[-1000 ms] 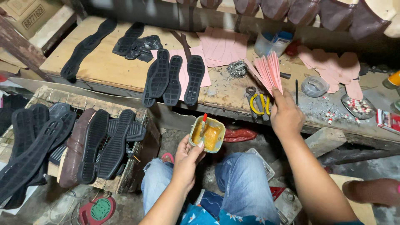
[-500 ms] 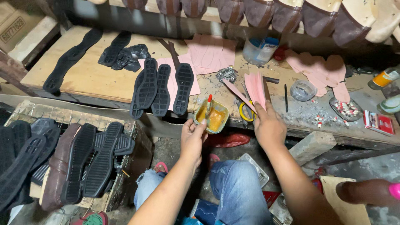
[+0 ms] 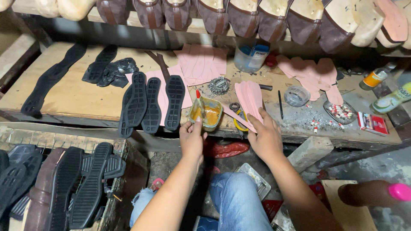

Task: The person pours a liquid from a metal tin into a small container, then uses a brush to apply the liquid onto pink shoe insoles placed on a wooden board. They handle several insoles one at a time, applying the liquid to each and placing them on a nearby table.

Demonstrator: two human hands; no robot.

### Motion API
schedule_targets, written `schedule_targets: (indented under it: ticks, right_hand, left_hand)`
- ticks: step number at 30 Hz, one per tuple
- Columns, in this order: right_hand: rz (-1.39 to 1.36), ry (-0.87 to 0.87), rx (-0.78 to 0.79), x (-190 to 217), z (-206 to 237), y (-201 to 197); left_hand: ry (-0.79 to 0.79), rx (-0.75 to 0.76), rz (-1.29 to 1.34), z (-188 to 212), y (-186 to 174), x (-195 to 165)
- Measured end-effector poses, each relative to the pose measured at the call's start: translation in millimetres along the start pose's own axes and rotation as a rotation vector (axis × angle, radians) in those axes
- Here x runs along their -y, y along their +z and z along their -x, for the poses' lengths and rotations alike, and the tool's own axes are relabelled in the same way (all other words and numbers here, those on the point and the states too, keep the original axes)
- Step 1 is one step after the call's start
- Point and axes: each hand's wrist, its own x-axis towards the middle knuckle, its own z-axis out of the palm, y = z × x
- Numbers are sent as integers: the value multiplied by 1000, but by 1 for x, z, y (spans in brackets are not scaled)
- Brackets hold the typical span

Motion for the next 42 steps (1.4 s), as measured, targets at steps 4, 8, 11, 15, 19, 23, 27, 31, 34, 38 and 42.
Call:
schedule_targets:
  ticks: [4,8,11,15,19,23,27,31,34,38,42]
  right_hand:
    - [-54,0,15,3,4,-4]
    - [-9,-20,-2,12,7,-11]
    - [9,-44,-54,20,13,-16]
    - [-114,-65,-234,26,45,-14]
    - [-277,32,-291,13,112,2]
    - [-239,174,3,-15,168,39]
    - [40,244,435,-32,210,58]
    - [158,213,667,-27,220,62]
    - [231,326,789,-20,215,63]
    - [238,119,619,-15,203,65]
    - [315,117,822,-17,190,66]
  left_hand:
    - [15,-63,2,-2,7,4]
    - [18,-54,-16,-2,7,8]
    - [36,-4,-20,0,4,6]
    - [18,96,24,9,-9,2]
    - [-9,112,-90,26,-53,4]
    - [196,155,-506,64,-136,0]
    - [350,95,-1276,118,-210,-13]
    - [515,76,-1033,153,-226,-13]
    - [604,63,-1185,153,-222,-15]
    - [594,133,-1301,148,-217,-22]
    - [558,177,-1381,148,-208,-25]
